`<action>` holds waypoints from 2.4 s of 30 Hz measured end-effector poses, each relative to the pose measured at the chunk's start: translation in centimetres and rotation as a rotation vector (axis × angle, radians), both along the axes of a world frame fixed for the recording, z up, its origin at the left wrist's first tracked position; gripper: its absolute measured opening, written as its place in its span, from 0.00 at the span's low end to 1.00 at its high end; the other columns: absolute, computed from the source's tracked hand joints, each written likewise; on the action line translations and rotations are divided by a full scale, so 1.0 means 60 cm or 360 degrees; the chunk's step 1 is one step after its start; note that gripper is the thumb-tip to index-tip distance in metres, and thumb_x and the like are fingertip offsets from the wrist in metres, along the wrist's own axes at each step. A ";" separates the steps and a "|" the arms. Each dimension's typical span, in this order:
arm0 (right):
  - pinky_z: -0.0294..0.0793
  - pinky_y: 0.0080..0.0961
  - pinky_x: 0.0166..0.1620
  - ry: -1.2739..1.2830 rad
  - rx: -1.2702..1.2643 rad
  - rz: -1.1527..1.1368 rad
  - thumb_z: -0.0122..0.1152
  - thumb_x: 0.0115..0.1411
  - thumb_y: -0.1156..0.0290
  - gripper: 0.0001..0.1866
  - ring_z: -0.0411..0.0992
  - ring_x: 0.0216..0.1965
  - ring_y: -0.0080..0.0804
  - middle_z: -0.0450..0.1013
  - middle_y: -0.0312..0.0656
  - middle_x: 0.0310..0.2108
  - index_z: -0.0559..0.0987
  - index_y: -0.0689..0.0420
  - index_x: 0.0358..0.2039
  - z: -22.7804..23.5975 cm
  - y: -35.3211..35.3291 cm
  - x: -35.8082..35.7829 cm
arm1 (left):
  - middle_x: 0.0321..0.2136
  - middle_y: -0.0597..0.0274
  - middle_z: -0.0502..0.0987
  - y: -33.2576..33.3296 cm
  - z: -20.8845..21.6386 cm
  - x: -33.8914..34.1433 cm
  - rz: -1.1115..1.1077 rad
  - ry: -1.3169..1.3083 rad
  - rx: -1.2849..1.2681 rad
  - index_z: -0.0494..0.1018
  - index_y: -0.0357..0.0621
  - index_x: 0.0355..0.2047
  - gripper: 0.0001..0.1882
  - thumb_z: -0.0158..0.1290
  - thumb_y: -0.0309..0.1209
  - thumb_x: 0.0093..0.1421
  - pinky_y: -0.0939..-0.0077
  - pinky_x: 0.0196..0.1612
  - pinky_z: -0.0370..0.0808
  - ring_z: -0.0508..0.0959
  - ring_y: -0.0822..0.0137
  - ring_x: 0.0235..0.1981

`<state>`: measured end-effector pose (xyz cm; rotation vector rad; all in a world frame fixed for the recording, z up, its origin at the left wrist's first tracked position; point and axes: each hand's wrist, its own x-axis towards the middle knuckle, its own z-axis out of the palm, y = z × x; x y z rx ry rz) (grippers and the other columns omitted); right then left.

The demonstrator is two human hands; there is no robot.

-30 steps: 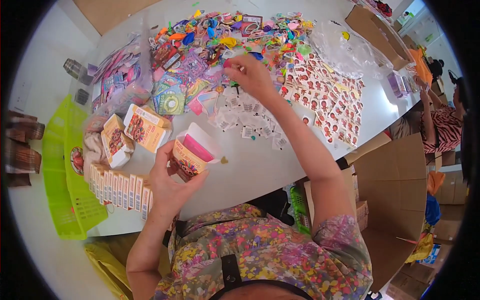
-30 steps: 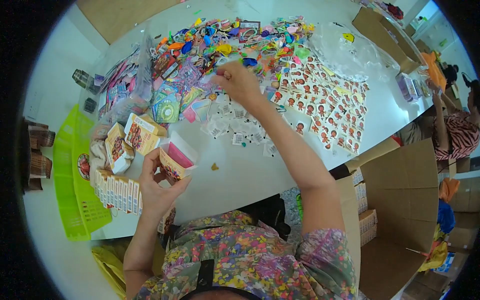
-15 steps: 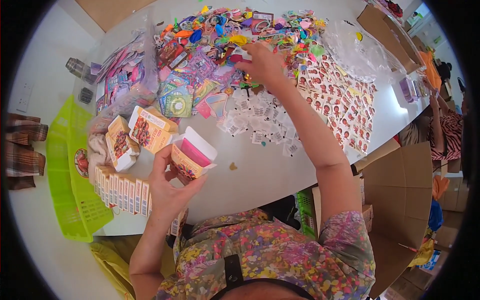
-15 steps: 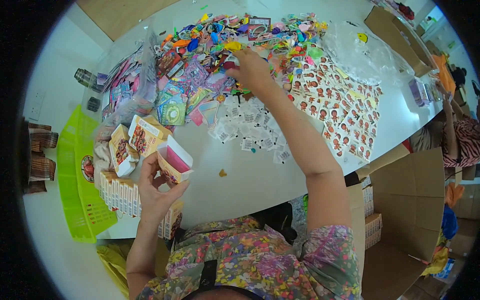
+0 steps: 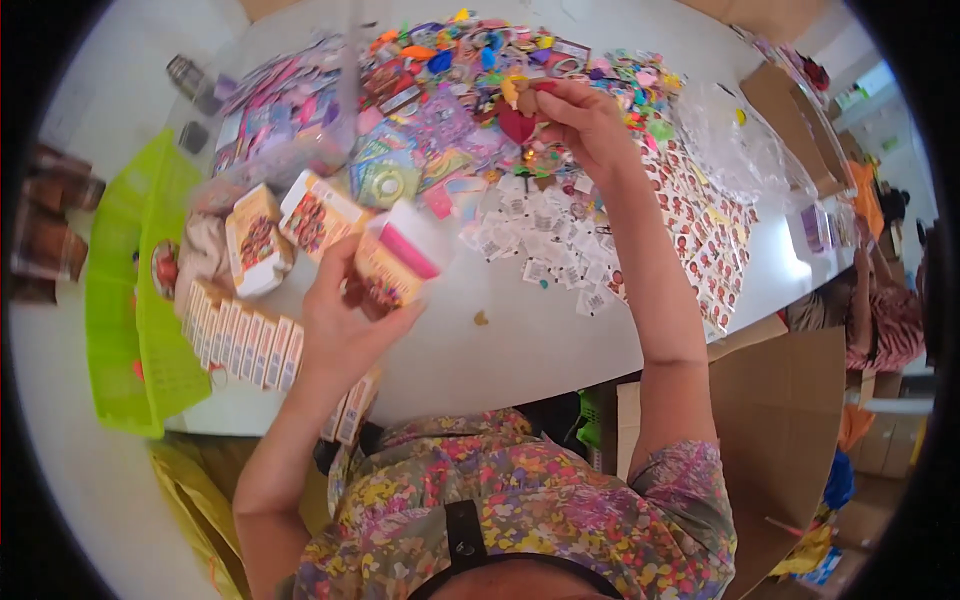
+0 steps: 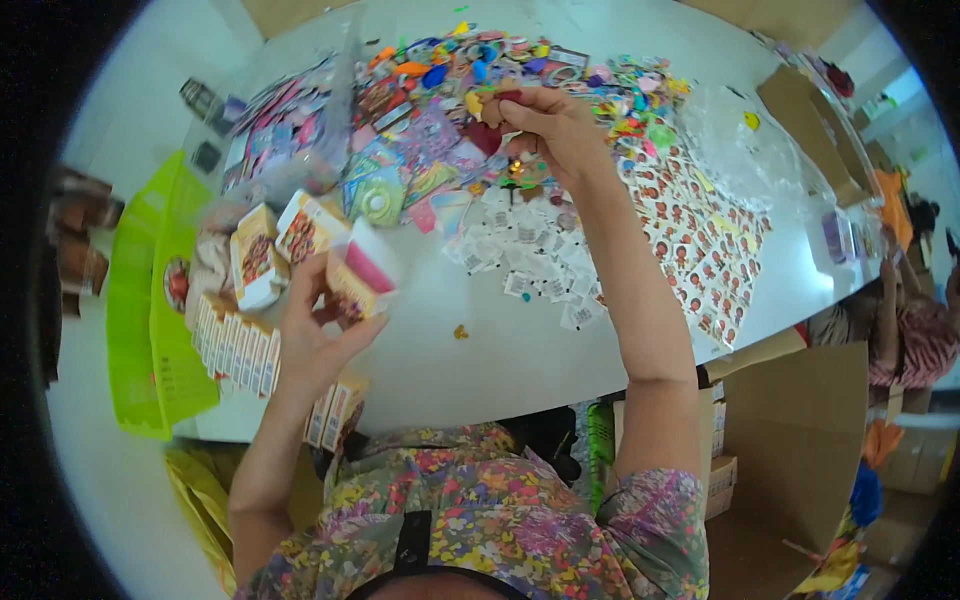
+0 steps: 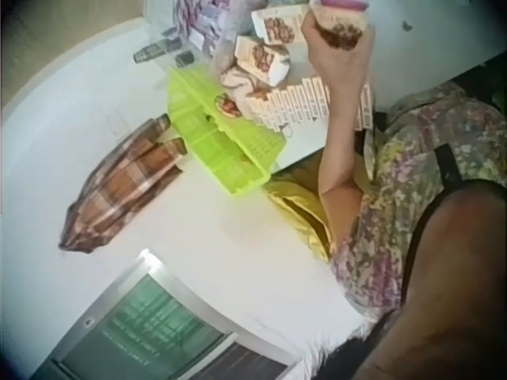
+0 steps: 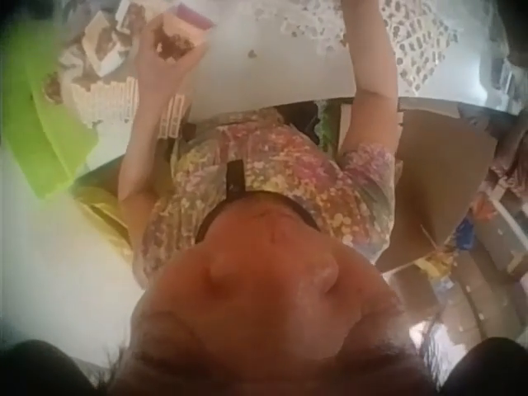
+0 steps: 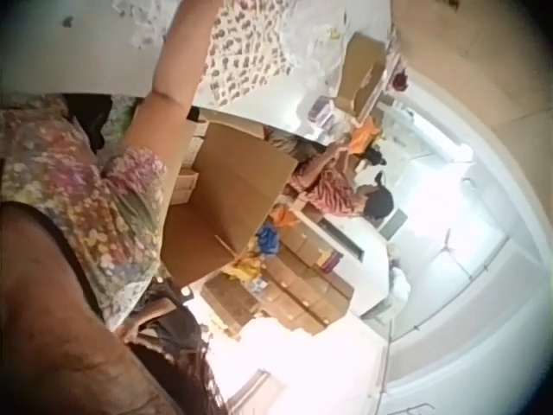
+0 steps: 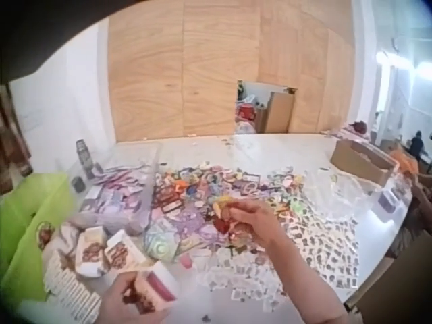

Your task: Folding small cardboard boxes and filling them with toys and stickers.

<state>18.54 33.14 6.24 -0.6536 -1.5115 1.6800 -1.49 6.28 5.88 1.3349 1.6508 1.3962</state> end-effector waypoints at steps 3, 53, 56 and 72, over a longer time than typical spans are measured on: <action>0.77 0.16 0.31 0.0313 -0.0093 0.0225 0.60 0.62 0.68 0.18 0.75 0.29 0.21 0.77 0.42 0.35 0.75 0.64 0.50 0.052 -0.091 -0.028 | 0.35 0.61 0.74 0.009 -0.013 -0.004 0.0041 -0.0007 -0.0124 0.62 0.38 0.52 0.36 0.69 0.30 0.46 0.78 0.35 0.76 0.77 0.73 0.33; 0.73 0.22 0.34 -0.1128 0.0928 -0.0543 0.65 0.53 0.78 0.08 0.75 0.32 0.25 0.77 0.40 0.35 0.81 0.59 0.35 -0.136 -0.248 0.140 | 0.43 0.58 0.75 -0.064 0.003 -0.008 0.0151 -0.0614 0.0104 0.63 0.38 0.49 0.32 0.68 0.23 0.48 0.73 0.44 0.77 0.77 0.69 0.41; 0.74 0.27 0.34 -0.1294 0.1096 -0.0506 0.67 0.51 0.74 0.09 0.75 0.34 0.30 0.76 0.39 0.35 0.81 0.59 0.34 -0.155 -0.261 0.113 | 0.43 0.57 0.74 -0.066 -0.005 0.010 0.0077 -0.0725 0.0113 0.63 0.38 0.48 0.31 0.68 0.23 0.48 0.72 0.45 0.77 0.77 0.69 0.42; 0.74 0.19 0.33 -0.1024 0.0814 -0.1317 0.61 0.56 0.77 0.06 0.74 0.26 0.20 0.79 0.37 0.28 0.82 0.62 0.34 -0.154 -0.223 0.252 | 0.49 0.60 0.71 -0.101 -0.036 -0.007 0.0038 -0.0687 -0.0015 0.62 0.40 0.55 0.33 0.63 0.20 0.50 0.70 0.55 0.68 0.72 0.67 0.50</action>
